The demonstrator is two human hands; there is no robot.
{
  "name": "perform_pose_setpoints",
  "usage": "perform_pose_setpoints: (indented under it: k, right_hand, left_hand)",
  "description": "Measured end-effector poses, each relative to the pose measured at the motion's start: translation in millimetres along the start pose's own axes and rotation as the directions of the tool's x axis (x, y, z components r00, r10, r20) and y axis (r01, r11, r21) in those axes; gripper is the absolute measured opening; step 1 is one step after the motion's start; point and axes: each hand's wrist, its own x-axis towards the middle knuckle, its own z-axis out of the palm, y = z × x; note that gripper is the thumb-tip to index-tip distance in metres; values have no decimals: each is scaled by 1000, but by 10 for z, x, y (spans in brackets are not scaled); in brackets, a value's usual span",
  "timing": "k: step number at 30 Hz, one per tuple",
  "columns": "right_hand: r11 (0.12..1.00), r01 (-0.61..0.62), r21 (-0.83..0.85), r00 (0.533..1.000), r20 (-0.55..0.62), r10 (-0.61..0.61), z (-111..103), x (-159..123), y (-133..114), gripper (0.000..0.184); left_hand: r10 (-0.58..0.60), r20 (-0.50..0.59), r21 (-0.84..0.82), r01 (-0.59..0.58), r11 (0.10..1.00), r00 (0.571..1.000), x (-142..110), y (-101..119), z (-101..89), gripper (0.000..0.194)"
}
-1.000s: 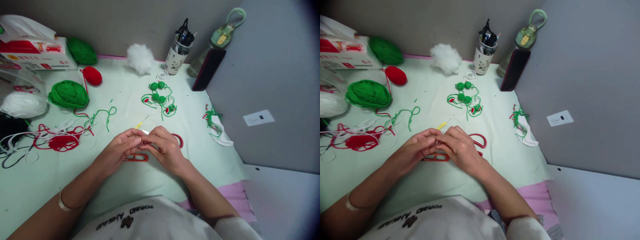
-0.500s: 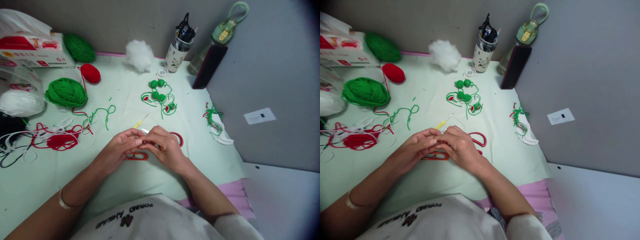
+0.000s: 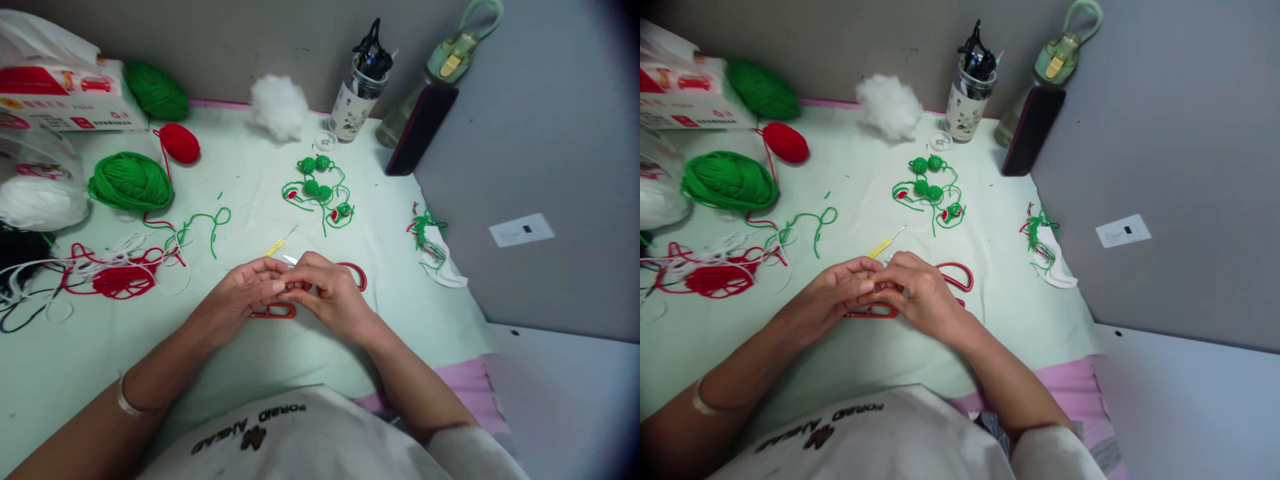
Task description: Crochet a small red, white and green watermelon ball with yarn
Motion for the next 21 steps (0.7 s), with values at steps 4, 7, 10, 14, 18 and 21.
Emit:
perform_pose_setpoints:
  k: [4,7,10,14,18,21]
  right_hand:
    - [999,-6,52,1000,5,6,-11,7,-9,9]
    - [999,-8,40,1000,11,7,-18,13,-19,8]
    - [998,-46,38,999,11,46,-15,13,-30,3]
    - [993,-91,81,996,-15,92,-12,11,-35,5]
    - [953,-184,240,981,-10,192,-36,36,-20,5]
    - [846,-311,434,941,17,337,-54,72,-6,15]
  left_hand:
    - [-7,-18,22,7,1000,1000,-7,12,14,26]
    - [-3,-20,12,3,1000,1000,-4,-3,18,25]
    - [19,-12,17,-18,1000,1000,1,-17,28,24]
    - [7,-7,37,-7,999,1000,-1,-23,29,26]
    - [16,-11,-2,-16,1000,1000,-6,-22,14,20]
    - [58,-58,5,-58,998,997,-9,-12,16,19]
